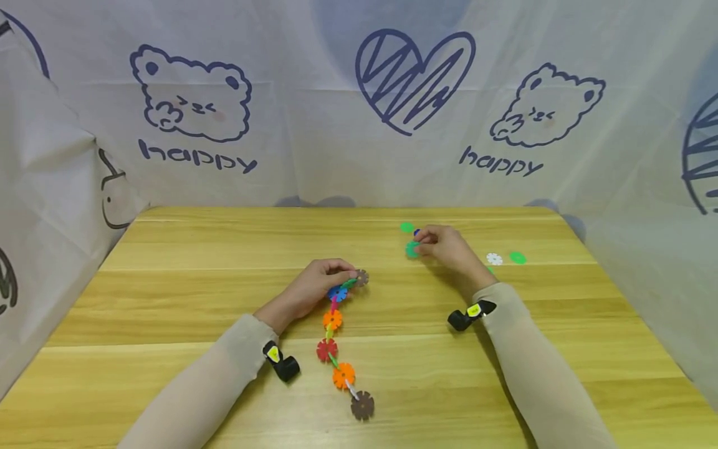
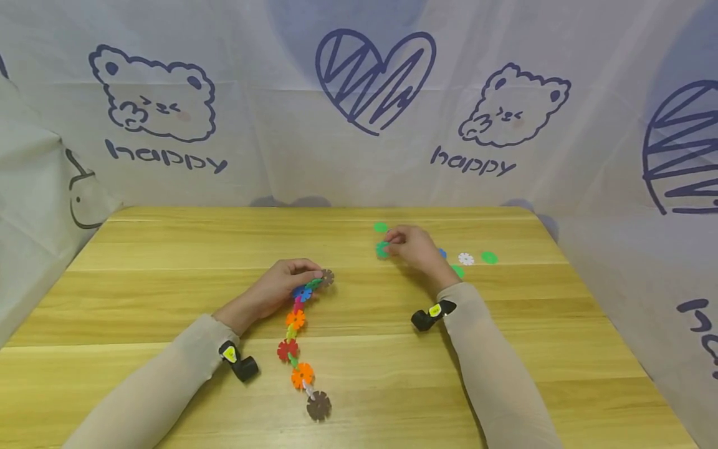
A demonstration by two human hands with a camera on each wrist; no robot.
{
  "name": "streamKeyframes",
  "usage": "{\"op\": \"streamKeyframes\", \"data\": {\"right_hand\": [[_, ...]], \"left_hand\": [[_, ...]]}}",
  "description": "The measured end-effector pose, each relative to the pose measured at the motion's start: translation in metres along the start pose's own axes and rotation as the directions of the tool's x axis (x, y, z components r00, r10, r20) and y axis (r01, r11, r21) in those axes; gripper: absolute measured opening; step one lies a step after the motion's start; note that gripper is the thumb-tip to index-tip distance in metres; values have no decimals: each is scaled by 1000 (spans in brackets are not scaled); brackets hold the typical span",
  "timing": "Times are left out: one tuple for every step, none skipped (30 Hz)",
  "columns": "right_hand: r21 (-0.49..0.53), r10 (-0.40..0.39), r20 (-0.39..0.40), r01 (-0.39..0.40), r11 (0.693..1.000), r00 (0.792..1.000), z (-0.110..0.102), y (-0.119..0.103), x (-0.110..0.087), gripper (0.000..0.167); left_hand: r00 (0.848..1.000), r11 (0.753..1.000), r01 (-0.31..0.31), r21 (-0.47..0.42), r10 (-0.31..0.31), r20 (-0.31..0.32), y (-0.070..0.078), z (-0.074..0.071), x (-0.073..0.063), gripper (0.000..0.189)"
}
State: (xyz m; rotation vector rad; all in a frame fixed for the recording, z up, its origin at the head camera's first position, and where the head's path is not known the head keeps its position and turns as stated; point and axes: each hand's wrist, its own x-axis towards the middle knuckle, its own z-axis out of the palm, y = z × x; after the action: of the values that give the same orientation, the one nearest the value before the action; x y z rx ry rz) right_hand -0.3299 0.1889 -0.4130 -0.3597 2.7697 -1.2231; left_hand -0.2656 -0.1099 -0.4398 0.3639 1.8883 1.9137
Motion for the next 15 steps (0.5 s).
{"op": "streamKeyframes", "data": {"right_hand": [[13,-8,6,7,1000,1000,0,-1,-1,17],[31,-15,17,15,999,1000,1,-3,-1,16],[55,-24,29,23,998,999,2,-4,-2,15],[82,-34,40,31,996,999,2,-5,-2,14],[107,-43,52,37,994,998,3,-7,-3,13],[135,-51,66,42,990,997,5,-8,-3,12],[164,-56,79,43,986,995,6,-10,-4,12],[187,-64,91,46,981,994,7,-11,-4,11],[199,-69,99,48,979,993,9,-13,-5,12],[210,-71,106,48,977,992,10,-14,-6,11],[217,-75,115,49,975,990,11,-15,-6,12],[223,-75,124,46,974,989,12,-17,-7,13],[227,-78,132,47,973,988,13,-18,-7,14],[229,-81,139,47,972,987,14,-20,-8,15],[235,-81,147,45,971,986,15,-21,-8,16]], "left_hand": [[1000,1000,-1,5,1,-3,0,0,0,25],[1000,1000,-3,10,3,-8,1,0,0,24],[1000,1000,-6,17,6,-11,1,0,0,24],[1000,1000,-9,25,10,-14,1,0,0,24],[1000,999,-14,35,14,-16,1,0,0,24],[1000,999,-16,43,17,-19,1,-1,0,24],[1000,999,-18,45,19,-21,1,-1,0,23],[1000,999,-19,43,20,-20,1,-1,0,23],[1000,999,-18,39,19,-18,1,-1,0,23],[1000,999,-17,35,17,-18,1,-1,0,23],[1000,999,-17,33,17,-18,1,-1,0,22],[1000,999,-17,31,17,-19,1,-1,0,22],[1000,999,-18,32,18,-18,1,-2,0,22],[1000,999,-19,33,20,-17,1,-2,0,22],[1000,999,-18,33,19,-17,0,-2,0,22]]}}
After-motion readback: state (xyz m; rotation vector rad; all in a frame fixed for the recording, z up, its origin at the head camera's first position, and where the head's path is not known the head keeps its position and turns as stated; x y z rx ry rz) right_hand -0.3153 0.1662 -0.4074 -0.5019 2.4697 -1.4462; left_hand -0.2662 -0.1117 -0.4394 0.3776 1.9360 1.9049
